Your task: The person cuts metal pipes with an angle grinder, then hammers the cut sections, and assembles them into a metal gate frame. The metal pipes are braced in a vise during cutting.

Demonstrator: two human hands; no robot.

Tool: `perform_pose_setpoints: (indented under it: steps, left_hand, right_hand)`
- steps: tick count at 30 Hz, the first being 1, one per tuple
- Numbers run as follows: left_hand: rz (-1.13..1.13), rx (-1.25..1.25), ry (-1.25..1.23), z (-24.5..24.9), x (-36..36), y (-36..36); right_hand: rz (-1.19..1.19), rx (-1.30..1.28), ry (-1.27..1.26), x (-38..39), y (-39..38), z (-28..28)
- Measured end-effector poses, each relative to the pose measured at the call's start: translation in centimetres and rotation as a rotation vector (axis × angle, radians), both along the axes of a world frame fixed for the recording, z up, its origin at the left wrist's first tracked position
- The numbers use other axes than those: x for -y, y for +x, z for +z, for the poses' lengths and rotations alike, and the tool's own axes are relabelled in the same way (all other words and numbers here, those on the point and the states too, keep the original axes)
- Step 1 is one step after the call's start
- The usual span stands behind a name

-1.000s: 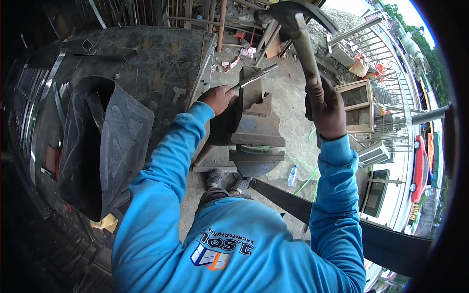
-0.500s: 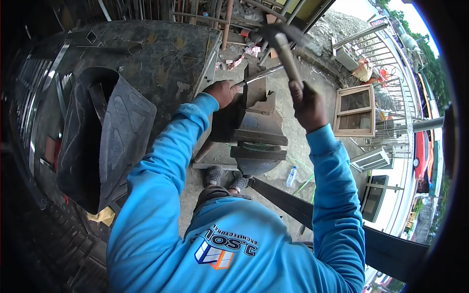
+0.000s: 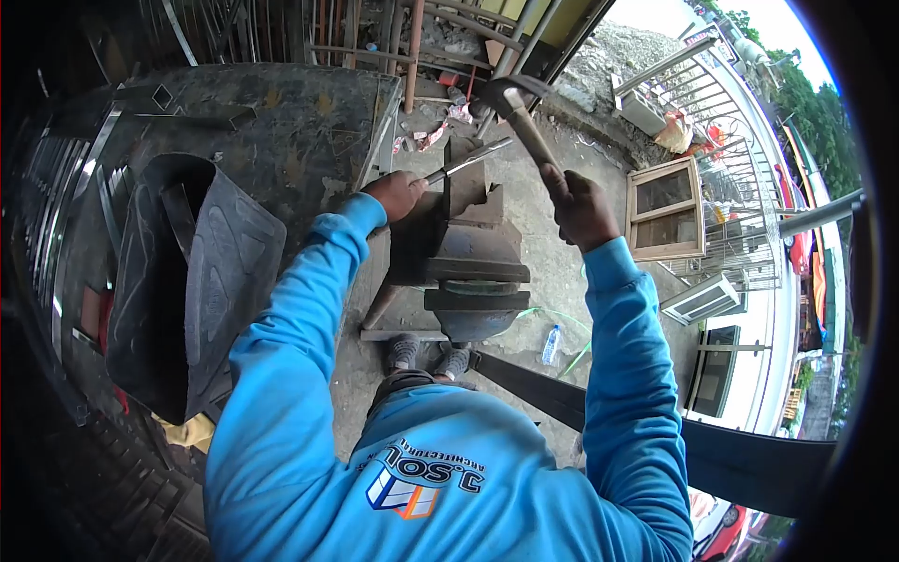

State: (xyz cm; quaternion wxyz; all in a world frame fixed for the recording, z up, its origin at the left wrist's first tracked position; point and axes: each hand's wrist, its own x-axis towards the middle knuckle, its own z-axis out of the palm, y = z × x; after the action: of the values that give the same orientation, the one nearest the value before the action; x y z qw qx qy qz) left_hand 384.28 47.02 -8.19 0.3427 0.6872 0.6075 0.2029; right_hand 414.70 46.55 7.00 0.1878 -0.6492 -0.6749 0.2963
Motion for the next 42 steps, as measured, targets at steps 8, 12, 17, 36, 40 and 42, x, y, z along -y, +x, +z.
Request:
perform_pose_setpoints:
  steps: [8,12,17,36,40,42]
  left_hand:
    - [0.038,0.091,-0.04,-0.8,2.5,-1.6]
    - [-0.008,0.109,-0.037,-0.2,2.4,-1.9]
    - [-0.037,0.105,-0.067,-0.2,2.1,-2.3]
    - [0.057,-0.057,-0.086,-3.3,0.5,-1.2]
    - [0.143,0.113,-0.165,-0.9,0.3,0.6]
    - [0.157,0.225,-0.262,1.5,0.9,1.4]
  right_hand:
    - [0.038,-0.188,0.349,1.7,-0.6,4.4]
    - [0.119,0.085,0.458,-1.3,0.5,-4.9]
    - [-0.105,-0.03,-0.056,-0.6,-0.3,0.4]
    - [-0.09,-0.069,-0.125,0.8,-1.4,-0.3]
    - [-0.012,-0.194,0.023,2.5,-0.2,0.4]
    - [-0.017,-0.194,0.044,3.4,0.1,1.4]
